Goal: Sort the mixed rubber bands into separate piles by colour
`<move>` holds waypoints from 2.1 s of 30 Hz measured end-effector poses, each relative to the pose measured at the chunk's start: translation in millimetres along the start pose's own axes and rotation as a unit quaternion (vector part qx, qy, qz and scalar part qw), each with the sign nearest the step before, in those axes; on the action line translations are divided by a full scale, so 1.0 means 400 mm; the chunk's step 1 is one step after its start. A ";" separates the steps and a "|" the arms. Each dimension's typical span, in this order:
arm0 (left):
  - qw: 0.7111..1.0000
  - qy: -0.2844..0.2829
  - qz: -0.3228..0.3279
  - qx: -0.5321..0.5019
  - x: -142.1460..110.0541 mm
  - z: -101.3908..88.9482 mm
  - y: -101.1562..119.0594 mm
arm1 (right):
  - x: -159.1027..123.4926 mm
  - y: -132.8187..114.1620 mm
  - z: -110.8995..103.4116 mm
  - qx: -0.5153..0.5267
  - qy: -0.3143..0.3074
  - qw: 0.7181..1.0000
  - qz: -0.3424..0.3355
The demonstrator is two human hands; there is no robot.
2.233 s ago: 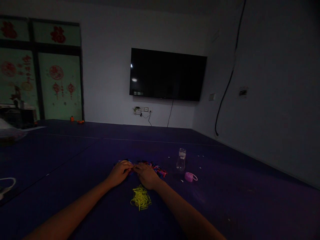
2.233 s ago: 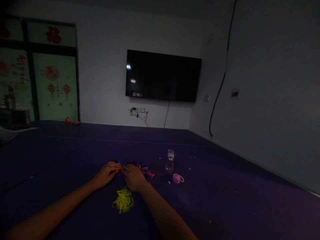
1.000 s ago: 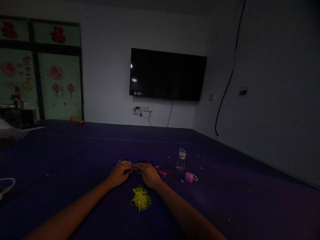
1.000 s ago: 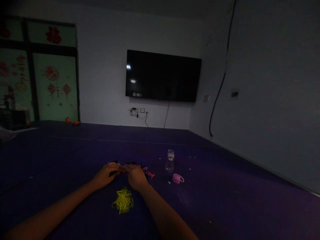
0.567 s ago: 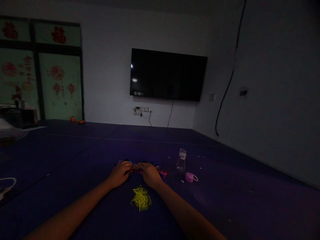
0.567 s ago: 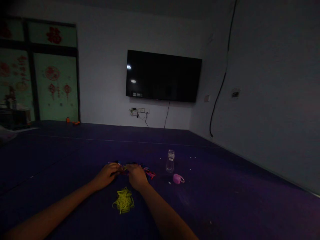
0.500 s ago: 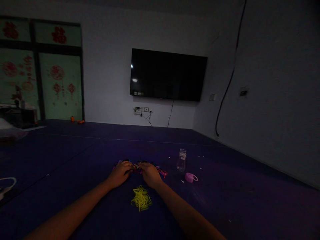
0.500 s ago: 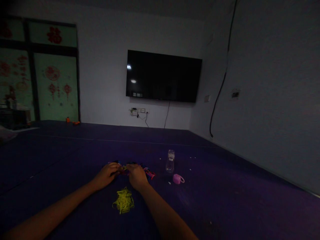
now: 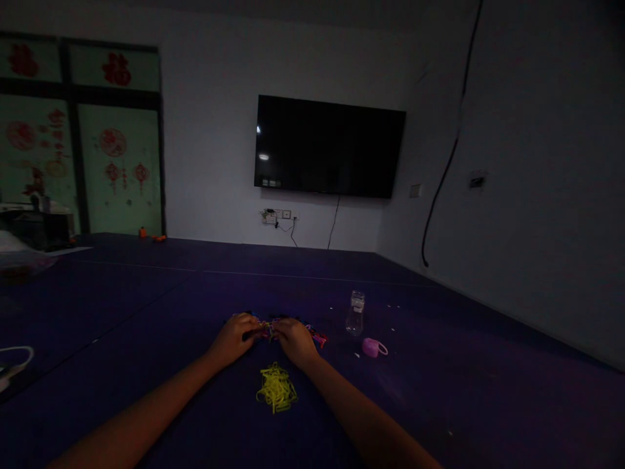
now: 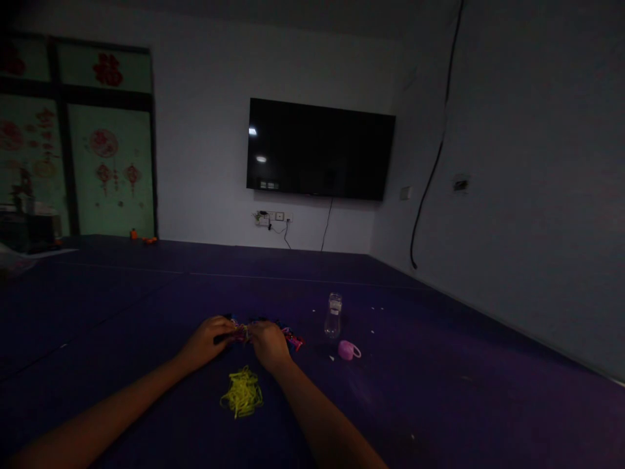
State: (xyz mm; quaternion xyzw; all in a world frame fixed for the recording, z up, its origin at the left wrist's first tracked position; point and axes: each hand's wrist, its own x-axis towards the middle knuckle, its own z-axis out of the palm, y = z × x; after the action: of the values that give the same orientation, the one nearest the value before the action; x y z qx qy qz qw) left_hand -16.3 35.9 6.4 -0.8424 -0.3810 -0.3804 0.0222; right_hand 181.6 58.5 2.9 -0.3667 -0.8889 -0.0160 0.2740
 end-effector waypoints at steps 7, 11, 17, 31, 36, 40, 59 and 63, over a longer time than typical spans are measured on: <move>0.999 0.009 0.012 0.032 -0.003 0.001 0.004 | -0.001 -0.013 -0.012 -0.013 -0.005 1.000 0.015; 0.999 0.000 0.010 0.049 -0.002 0.005 -0.002 | -0.002 -0.023 -0.017 -0.022 -0.004 1.000 0.019; 0.999 -0.006 0.003 0.052 0.000 0.002 0.001 | -0.009 -0.032 -0.016 -0.030 0.022 0.999 0.023; 0.995 0.002 -0.027 0.092 -0.002 0.001 0.011 | -0.010 -0.048 -0.025 -0.107 -0.035 0.991 -0.073; 0.995 0.003 -0.024 0.097 -0.002 0.002 0.013 | -0.006 -0.038 -0.016 -0.089 -0.029 0.993 -0.077; 0.994 -0.003 -0.015 0.108 0.000 0.000 0.015 | -0.005 -0.034 -0.013 -0.081 -0.027 0.993 -0.081; 0.995 0.012 -0.013 0.098 -0.001 -0.006 0.017 | -0.002 -0.030 -0.005 -0.103 -0.015 0.992 -0.066; 0.995 0.014 -0.007 0.096 -0.001 -0.005 0.017 | -0.003 -0.032 -0.006 -0.089 -0.005 0.994 -0.065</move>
State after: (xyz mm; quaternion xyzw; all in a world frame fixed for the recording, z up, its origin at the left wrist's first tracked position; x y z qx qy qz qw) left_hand -13.3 29.9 9.4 -0.8283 -0.4215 -0.3535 0.1059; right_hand 174.8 48.0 6.4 -0.3311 -0.9073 -0.1110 0.2343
